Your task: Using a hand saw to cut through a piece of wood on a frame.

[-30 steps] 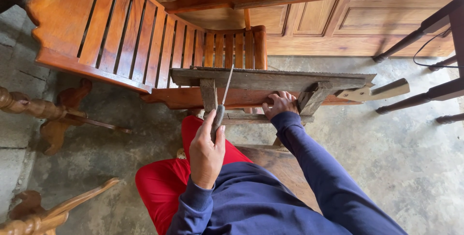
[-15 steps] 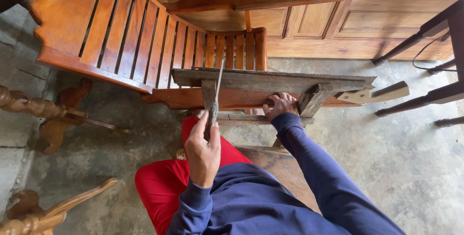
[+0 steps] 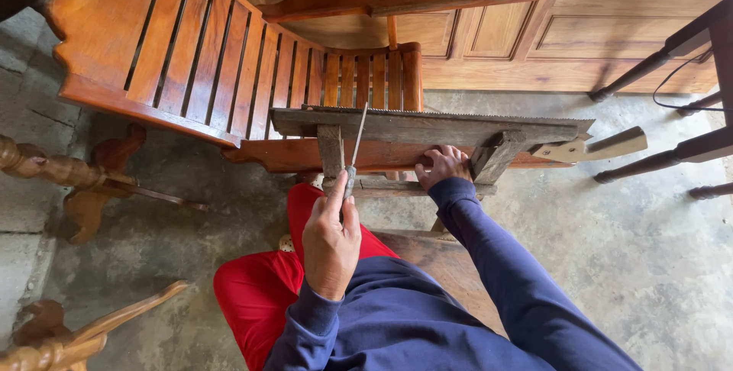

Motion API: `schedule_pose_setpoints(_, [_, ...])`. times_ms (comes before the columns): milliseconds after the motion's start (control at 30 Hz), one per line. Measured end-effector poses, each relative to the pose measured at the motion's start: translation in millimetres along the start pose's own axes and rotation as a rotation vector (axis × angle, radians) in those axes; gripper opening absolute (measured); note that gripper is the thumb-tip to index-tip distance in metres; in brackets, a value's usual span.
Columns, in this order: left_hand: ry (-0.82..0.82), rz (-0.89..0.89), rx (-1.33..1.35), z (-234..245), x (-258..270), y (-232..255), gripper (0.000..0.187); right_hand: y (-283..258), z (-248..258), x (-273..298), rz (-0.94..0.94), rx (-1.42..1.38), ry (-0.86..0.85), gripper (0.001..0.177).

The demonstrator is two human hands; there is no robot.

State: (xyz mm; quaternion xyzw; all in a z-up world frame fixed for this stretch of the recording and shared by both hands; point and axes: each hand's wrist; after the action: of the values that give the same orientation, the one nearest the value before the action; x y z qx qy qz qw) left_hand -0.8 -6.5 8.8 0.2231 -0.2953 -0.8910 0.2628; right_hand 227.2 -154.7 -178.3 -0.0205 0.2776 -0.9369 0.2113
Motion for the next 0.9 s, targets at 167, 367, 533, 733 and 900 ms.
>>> schedule_pose_setpoints(167, [0.002,-0.069,-0.111,0.2,2.8,4.0,0.044,-3.2,2.7,-0.5,0.001,-0.011,0.007,0.045])
schedule_pose_setpoints(367, [0.019,-0.121,-0.255,-8.4,-13.4,10.5,0.044,2.7,-1.0,-0.2,0.016,-0.007,0.016,0.046])
schedule_pose_setpoints(533, [-0.099,-0.087,-0.248,-49.5,-69.5,-3.4,0.046,-1.0,-0.8,0.3,0.059,0.026,0.043,0.045])
schedule_pose_setpoints(733, [0.07,-0.22,-0.319,-51.7,-76.9,-5.1,0.044,-3.2,0.8,2.2,0.052,-0.008,0.039,0.045])
schedule_pose_setpoints(900, [-0.113,0.014,-0.102,-13.7,-60.7,12.2,0.041,0.0,3.6,3.4,0.035,-0.018,0.019,0.045])
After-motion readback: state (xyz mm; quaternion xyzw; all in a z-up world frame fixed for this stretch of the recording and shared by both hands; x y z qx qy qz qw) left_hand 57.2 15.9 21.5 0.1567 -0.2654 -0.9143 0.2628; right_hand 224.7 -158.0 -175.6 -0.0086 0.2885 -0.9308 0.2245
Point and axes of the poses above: each hand's wrist, its own x-axis away from the middle knuckle, its own z-axis out of the back of the hand, y = z × x, and after that the axes turned 10 degrees about -x, right-handed
